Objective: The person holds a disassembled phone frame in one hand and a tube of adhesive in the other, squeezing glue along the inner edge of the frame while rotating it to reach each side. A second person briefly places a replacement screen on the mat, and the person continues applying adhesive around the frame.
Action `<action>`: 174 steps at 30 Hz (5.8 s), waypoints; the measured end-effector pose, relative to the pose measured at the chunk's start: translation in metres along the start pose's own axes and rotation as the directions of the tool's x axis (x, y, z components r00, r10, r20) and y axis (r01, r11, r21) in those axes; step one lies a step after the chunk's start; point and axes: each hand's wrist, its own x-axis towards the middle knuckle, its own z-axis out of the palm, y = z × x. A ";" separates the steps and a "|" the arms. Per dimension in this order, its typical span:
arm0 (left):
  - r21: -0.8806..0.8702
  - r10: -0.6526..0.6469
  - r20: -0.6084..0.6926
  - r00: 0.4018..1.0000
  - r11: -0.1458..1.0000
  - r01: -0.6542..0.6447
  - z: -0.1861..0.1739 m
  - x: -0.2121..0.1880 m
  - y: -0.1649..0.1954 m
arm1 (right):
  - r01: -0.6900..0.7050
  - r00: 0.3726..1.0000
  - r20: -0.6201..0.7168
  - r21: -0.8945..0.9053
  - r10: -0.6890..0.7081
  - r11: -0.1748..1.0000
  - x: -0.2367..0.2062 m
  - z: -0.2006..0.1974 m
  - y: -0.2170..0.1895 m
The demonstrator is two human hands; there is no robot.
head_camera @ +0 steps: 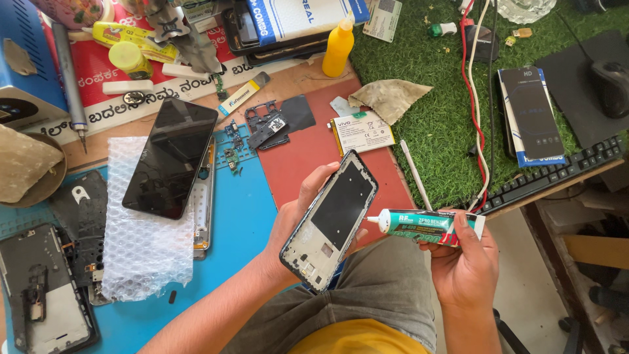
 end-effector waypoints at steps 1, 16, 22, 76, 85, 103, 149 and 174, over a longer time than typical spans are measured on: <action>-0.005 0.002 -0.002 1.000 1.000 -0.002 0.000 0.000 0.000 | -0.002 1.000 0.001 0.000 0.002 1.000 0.000 0.000 0.000; 0.002 -0.019 0.013 1.000 1.000 0.019 0.000 0.000 -0.001 | 0.000 1.000 0.002 0.007 0.000 1.000 0.004 -0.001 -0.001; 0.007 -0.019 0.007 1.000 1.000 0.019 0.001 0.000 0.000 | 0.002 1.000 0.004 0.012 -0.002 1.000 0.005 -0.005 -0.001; 0.036 0.003 0.004 1.000 0.999 -0.003 0.000 0.000 0.000 | 0.036 0.999 -0.039 0.023 -0.035 0.999 0.013 0.002 -0.002; 0.043 -0.010 0.006 1.000 0.999 0.010 0.001 0.001 0.000 | 0.035 0.999 -0.035 0.026 -0.034 0.999 0.014 -0.002 -0.002; 0.029 -0.024 0.002 1.000 0.999 0.024 0.001 -0.001 0.001 | 0.036 0.998 -0.054 0.014 -0.035 0.999 0.016 0.001 -0.001; -0.008 -0.032 -0.001 0.999 0.999 0.032 0.002 0.000 0.001 | 0.054 0.993 -0.101 0.001 -0.054 0.999 0.022 -0.002 0.001; -0.007 -0.043 0.002 0.999 0.999 0.043 0.001 0.000 0.003 | 0.053 0.993 -0.106 -0.023 -0.055 0.998 0.023 0.003 -0.001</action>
